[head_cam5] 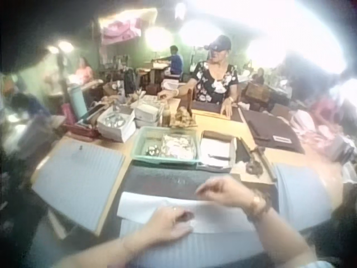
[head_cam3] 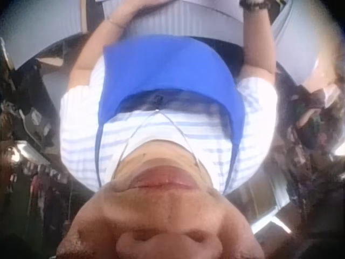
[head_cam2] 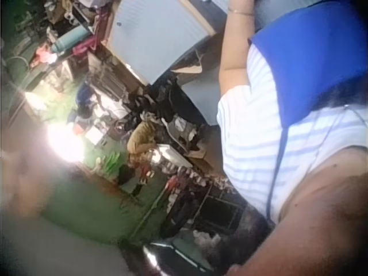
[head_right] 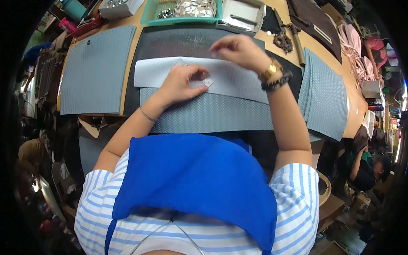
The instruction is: The person assembles leather pieces by hand, taking metal snaps from a tray, positioning them on the material, and then hammering them into place using a small hammer on a work surface.
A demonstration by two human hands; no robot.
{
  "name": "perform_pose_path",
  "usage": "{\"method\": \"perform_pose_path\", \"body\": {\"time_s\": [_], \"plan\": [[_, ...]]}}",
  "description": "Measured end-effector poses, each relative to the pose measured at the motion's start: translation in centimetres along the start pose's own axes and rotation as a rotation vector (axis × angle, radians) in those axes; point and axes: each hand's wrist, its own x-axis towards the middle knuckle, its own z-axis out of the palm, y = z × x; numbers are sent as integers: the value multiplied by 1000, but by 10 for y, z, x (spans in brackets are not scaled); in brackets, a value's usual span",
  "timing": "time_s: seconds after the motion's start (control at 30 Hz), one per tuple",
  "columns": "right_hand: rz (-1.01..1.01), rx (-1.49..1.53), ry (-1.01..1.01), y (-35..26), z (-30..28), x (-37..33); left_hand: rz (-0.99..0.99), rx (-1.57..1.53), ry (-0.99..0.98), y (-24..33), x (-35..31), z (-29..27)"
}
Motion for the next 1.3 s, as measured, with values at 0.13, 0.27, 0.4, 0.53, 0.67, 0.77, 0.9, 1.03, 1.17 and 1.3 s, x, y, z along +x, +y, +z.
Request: {"method": "perform_pose_path", "body": {"time_s": [0.13,0.27,0.4,0.53,0.67,0.77,0.9,1.03,1.17,1.3], "plan": [[96,-33,-102,-28,43,-29,-125,-107,-52,7,2,-6],[83,-72,-50,-13,57,-34,-103,-72,-49,10,3,-4],[79,-166,22,-10,59,-33,-164,-154,-45,11,5,-4],[3,-207,245,-6,56,-49,-54,-33,-22,8,2,3],[122,-449,786,21,11,-120,-43,111,-18,7,-6,1],[528,-740,669,67,-1,-210,-44,230,-28,14,-2,2],[708,-715,607,52,20,-249,-80,203,-21,8,-3,2],[762,-77,962,49,35,-266,-99,174,-8,7,-7,3],[405,178,984,-14,69,-228,-84,226,-12,9,-6,2],[264,147,687,-57,104,-189,-71,168,20,2,-7,3]]}}
